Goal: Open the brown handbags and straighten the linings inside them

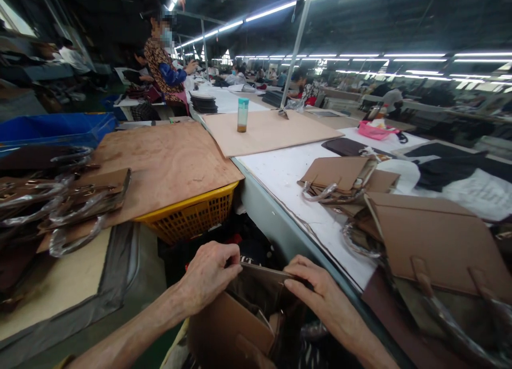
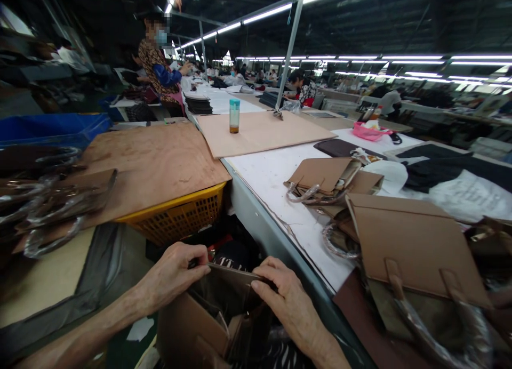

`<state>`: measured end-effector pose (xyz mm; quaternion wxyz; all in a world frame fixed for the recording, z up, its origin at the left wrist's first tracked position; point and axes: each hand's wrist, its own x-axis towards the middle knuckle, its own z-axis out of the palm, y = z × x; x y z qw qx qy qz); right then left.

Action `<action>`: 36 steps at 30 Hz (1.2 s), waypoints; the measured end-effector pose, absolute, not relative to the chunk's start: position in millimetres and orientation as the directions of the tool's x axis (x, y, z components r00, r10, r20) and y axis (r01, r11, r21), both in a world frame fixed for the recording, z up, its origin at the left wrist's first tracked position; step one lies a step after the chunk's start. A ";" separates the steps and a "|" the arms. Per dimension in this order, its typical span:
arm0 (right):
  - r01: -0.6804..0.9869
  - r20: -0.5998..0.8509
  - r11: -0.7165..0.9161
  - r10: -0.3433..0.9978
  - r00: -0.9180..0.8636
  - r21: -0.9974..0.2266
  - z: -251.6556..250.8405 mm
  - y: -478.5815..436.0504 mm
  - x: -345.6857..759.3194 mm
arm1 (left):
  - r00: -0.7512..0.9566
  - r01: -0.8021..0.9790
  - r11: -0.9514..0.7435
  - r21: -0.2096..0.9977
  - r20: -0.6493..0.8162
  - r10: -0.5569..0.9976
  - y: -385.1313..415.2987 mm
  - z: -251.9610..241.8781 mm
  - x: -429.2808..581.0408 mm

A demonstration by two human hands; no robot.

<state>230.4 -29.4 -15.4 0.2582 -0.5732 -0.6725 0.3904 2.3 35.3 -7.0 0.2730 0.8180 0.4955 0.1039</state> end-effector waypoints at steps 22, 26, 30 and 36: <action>0.448 -0.136 -0.018 0.963 -0.232 -0.894 -22.5 -18.5 221.7 | 0.476 0.764 -0.330 0.554 -0.138 0.869 27.8 -6.3 4.1; 0.436 -0.302 -0.162 0.913 -0.275 -0.885 -29.4 -12.3 224.4 | 0.494 0.759 -0.353 0.547 -0.130 0.860 26.1 -3.0 6.3; 0.404 -0.434 -0.312 0.863 -0.258 -0.860 -35.0 -10.5 226.4 | 0.510 0.757 -0.366 0.542 -0.138 0.849 25.2 -1.9 6.3; 0.234 -0.450 -0.391 0.837 -0.311 -0.890 -45.5 -11.4 229.0 | 0.512 0.758 -0.351 0.550 -0.170 0.842 23.8 1.7 5.7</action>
